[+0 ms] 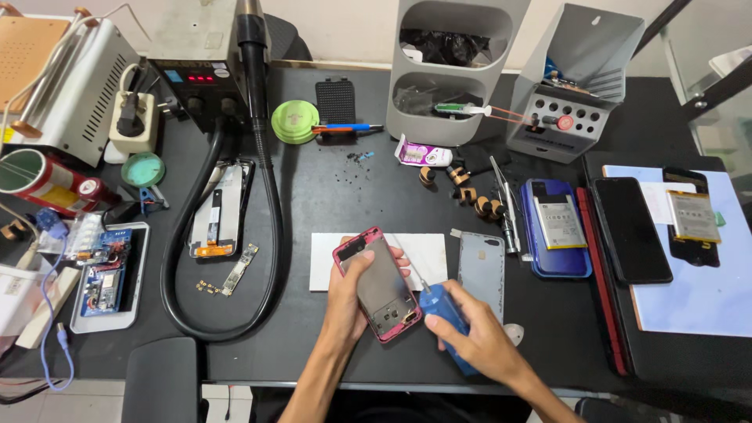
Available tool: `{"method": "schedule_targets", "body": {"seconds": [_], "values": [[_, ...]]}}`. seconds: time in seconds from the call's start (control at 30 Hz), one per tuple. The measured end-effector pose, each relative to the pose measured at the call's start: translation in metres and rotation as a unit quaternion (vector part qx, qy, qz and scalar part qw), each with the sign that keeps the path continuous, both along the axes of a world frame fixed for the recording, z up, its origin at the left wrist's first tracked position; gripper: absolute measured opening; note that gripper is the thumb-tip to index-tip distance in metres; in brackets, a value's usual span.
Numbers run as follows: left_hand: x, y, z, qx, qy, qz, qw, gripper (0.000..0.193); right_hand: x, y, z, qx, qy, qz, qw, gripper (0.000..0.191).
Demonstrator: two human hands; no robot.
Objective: The person uses a blue electric screwdriver to remove screws from the back of a pink smartphone. They rotate the phone to access different screw locations and continue unscrewing throughout the clip.
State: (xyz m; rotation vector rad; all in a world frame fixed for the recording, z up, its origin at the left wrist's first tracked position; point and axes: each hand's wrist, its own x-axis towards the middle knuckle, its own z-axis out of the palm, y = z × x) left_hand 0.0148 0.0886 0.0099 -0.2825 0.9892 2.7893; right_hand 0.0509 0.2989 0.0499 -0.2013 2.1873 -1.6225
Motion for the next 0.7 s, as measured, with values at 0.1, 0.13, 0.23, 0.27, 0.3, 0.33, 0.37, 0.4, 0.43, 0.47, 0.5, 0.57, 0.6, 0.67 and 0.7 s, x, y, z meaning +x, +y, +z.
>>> {"method": "schedule_targets", "body": {"seconds": [0.1, 0.13, 0.23, 0.27, 0.3, 0.33, 0.37, 0.4, 0.43, 0.47, 0.5, 0.57, 0.6, 0.67, 0.7], "values": [[0.009, 0.011, 0.005, -0.018, 0.009, 0.039, 0.999, 0.038, 0.009, -0.009, -0.002, -0.021, -0.028, -0.001, 0.999, 0.033], [0.012, 0.014, 0.005, -0.038, 0.010, 0.054, 0.998, 0.043, 0.013, -0.012, -0.004, -0.029, -0.043, -0.008, 0.999, 0.033], [0.018, 0.024, 0.007, -0.104, 0.023, 0.092, 0.990, 0.056, 0.016, -0.017, -0.006, -0.024, -0.052, -0.022, 0.998, 0.034], [0.019, 0.027, 0.007, -0.129, 0.031, 0.101, 0.986, 0.055, 0.017, -0.018, -0.006, -0.015, -0.050, -0.025, 0.998, 0.035], [0.021, 0.029, 0.008, -0.154, 0.037, 0.110, 0.981, 0.053, 0.018, -0.018, -0.006, -0.005, -0.043, -0.019, 0.999, 0.035], [0.022, 0.031, 0.009, -0.153, 0.033, 0.109, 0.982, 0.053, 0.018, -0.018, -0.005, 0.006, -0.035, -0.014, 0.999, 0.035], [0.022, 0.032, 0.009, -0.152, 0.030, 0.107, 0.982, 0.052, 0.018, -0.018, -0.004, 0.016, -0.026, -0.009, 0.999, 0.036], [0.022, 0.034, 0.010, -0.152, 0.027, 0.106, 0.982, 0.051, 0.018, -0.019, -0.004, 0.015, -0.025, -0.011, 1.000, 0.036], [0.022, 0.035, 0.010, -0.136, 0.029, 0.107, 0.984, 0.050, 0.018, -0.020, -0.003, 0.014, -0.023, -0.014, 1.000, 0.037], [0.021, 0.036, 0.010, -0.121, 0.032, 0.108, 0.986, 0.048, 0.018, -0.020, -0.003, 0.013, -0.021, -0.018, 1.000, 0.038], [0.021, 0.037, 0.010, -0.106, 0.034, 0.108, 0.988, 0.047, 0.018, -0.020, -0.003, 0.012, -0.019, -0.020, 1.000, 0.038], [0.020, 0.038, 0.010, -0.116, 0.041, 0.111, 0.986, 0.045, 0.018, -0.021, -0.003, 0.010, -0.016, -0.023, 1.000, 0.037], [0.021, 0.039, 0.009, -0.121, 0.043, 0.113, 0.985, 0.045, 0.018, -0.021, -0.003, 0.011, -0.015, -0.024, 1.000, 0.037], [0.021, 0.040, 0.009, -0.117, 0.039, 0.109, 0.986, 0.044, 0.018, -0.020, -0.002, 0.013, -0.017, -0.025, 0.999, 0.037], [0.021, 0.041, 0.009, -0.114, 0.038, 0.108, 0.987, 0.044, 0.018, -0.020, -0.002, 0.015, -0.007, -0.021, 1.000, 0.037]]}}
